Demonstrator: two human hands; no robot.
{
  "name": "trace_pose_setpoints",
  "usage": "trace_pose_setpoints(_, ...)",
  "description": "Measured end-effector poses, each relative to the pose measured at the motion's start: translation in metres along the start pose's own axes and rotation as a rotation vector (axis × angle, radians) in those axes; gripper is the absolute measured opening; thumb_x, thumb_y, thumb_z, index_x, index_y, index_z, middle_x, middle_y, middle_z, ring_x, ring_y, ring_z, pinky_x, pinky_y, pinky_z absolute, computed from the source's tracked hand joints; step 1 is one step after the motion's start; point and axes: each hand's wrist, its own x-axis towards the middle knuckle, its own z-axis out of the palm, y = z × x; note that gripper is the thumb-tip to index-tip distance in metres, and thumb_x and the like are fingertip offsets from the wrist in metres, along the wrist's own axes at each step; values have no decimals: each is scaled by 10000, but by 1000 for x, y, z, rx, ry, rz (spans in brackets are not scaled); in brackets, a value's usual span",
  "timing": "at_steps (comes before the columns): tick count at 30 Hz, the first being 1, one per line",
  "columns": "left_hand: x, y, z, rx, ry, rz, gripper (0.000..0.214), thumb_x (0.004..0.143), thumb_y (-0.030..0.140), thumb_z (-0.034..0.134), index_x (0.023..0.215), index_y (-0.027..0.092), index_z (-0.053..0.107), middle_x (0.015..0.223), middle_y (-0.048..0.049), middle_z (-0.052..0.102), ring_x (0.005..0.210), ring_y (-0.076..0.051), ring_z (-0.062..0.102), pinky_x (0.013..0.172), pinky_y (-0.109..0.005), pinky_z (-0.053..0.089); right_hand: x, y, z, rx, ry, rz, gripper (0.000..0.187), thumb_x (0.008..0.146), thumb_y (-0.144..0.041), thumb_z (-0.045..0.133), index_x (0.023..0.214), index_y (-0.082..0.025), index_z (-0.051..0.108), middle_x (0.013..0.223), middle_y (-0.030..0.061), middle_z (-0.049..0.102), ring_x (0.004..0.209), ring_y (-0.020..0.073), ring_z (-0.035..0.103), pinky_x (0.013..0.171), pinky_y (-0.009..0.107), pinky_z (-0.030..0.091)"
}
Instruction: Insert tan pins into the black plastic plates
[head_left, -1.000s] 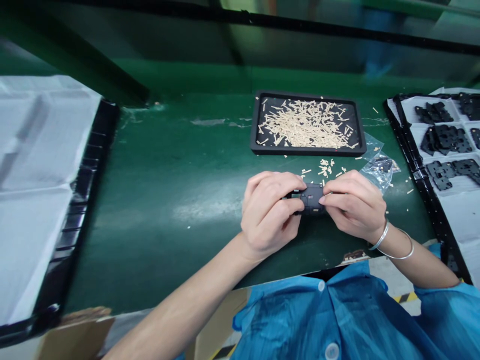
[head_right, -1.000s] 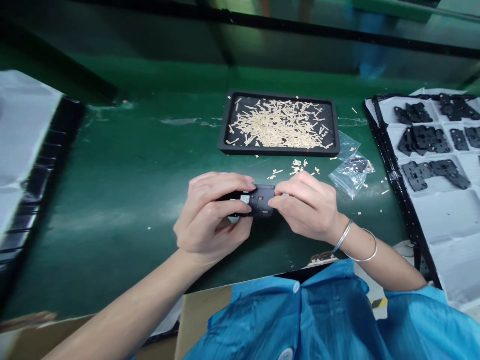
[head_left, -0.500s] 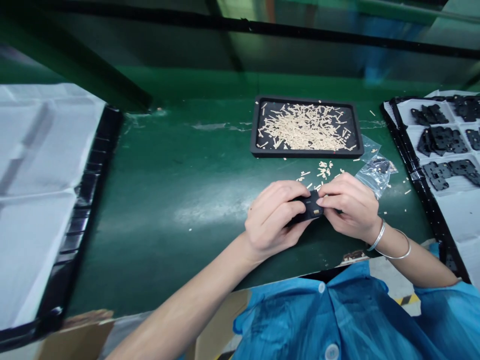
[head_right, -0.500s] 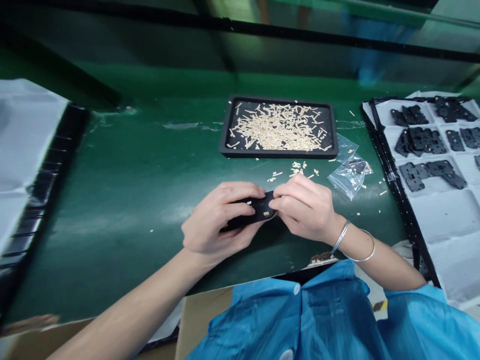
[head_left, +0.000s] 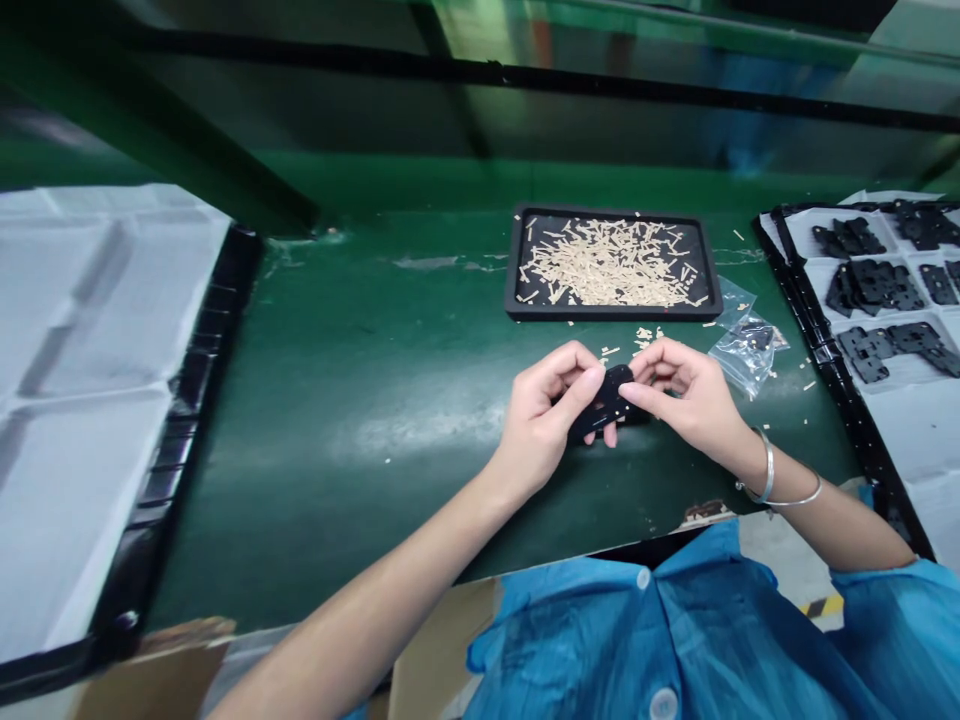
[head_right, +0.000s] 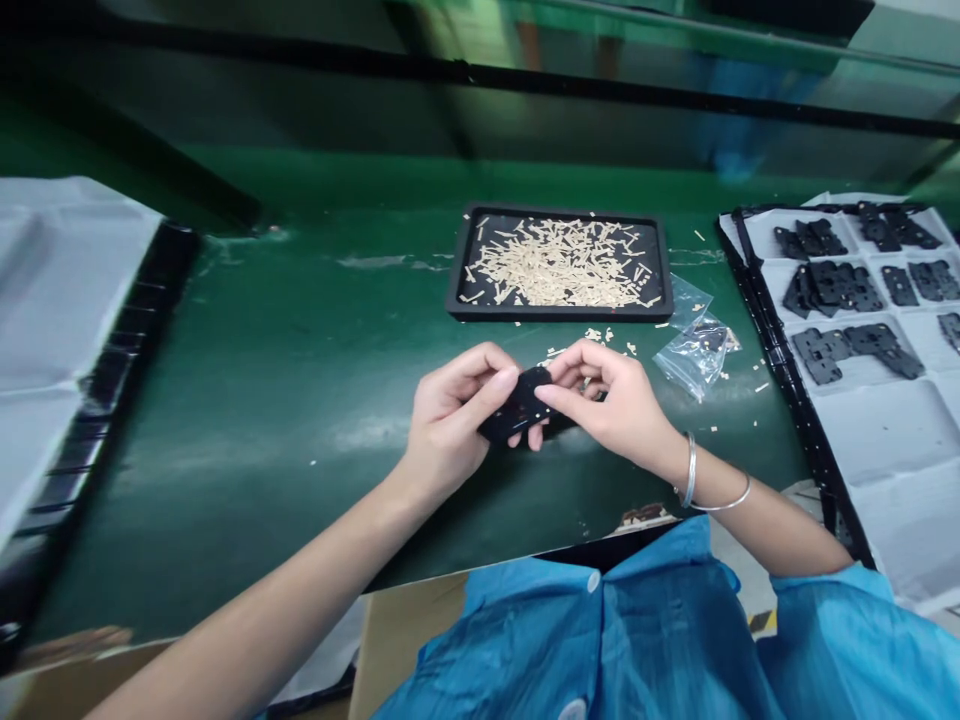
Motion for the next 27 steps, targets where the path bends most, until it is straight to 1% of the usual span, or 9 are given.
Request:
trace_pose_setpoints(3,1,0,-1,-53,-14,-81,306,891,403,600,709,184,490,549,25,630,384,-106,597,347,-165,364,1,-2,-1,46,-6,95,207,721,-313,741,743,-181,583,650,-26,614,548,72,548,491,199,399)
trace_pose_setpoints(6,1,1,0,-33,-9,-128,317,885,398,612,692,175,495,526,28,629,368,-90,576,362,-160,361,2,-3,-2,69,9,129,249,689,-335,768,726,-172,584,619,-35,597,508,55,507,465,188,373)
trace_pose_setpoints(8,1,2,0,-33,-9,-145,323,881,403,616,687,173,497,524,27,630,357,-86,564,365,-163,361,2,-4,-2,71,18,137,270,670,-345,783,722,-167,586,613,-35,597,506,54,506,458,182,371)
trace_pose_setpoints(11,1,3,1,-39,-10,-142,343,879,428,608,677,177,494,519,26,625,343,-89,551,354,-175,351,2,-4,-2,39,17,116,249,682,-334,766,729,-167,587,620,-27,612,539,71,544,463,178,389)
trace_pose_setpoints(14,1,6,3,45,10,-116,355,857,429,635,646,175,505,504,29,605,342,-86,537,364,-187,371,0,-3,-1,-38,3,56,201,730,-315,720,749,-171,580,632,-20,624,563,85,572,477,186,419)
trace_pose_setpoints(17,0,8,4,113,40,-98,361,842,417,653,613,175,512,484,32,584,328,-78,508,354,-191,367,-2,-2,0,-128,13,-24,166,768,-294,692,779,-178,574,613,-34,613,528,82,563,487,198,431)
trace_pose_setpoints(20,-1,7,4,67,51,-101,382,843,433,643,602,179,493,472,34,574,304,-74,477,316,-188,338,-3,0,0,-131,5,-77,159,790,-296,684,815,-176,584,563,-53,598,474,73,546,486,202,426)
trace_pose_setpoints(23,-1,5,3,33,48,-116,392,833,455,647,607,179,487,471,30,574,303,-75,472,310,-185,337,-1,0,-1,-87,-37,-53,225,794,-366,697,833,-173,588,527,-64,587,458,75,559,490,201,443)
trace_pose_setpoints(27,0,6,4,24,42,-121,397,837,467,635,614,176,484,480,27,576,306,-75,473,319,-185,340,3,0,-3,-52,-51,6,328,751,-459,733,826,-171,596,509,-71,575,451,75,568,491,200,460)
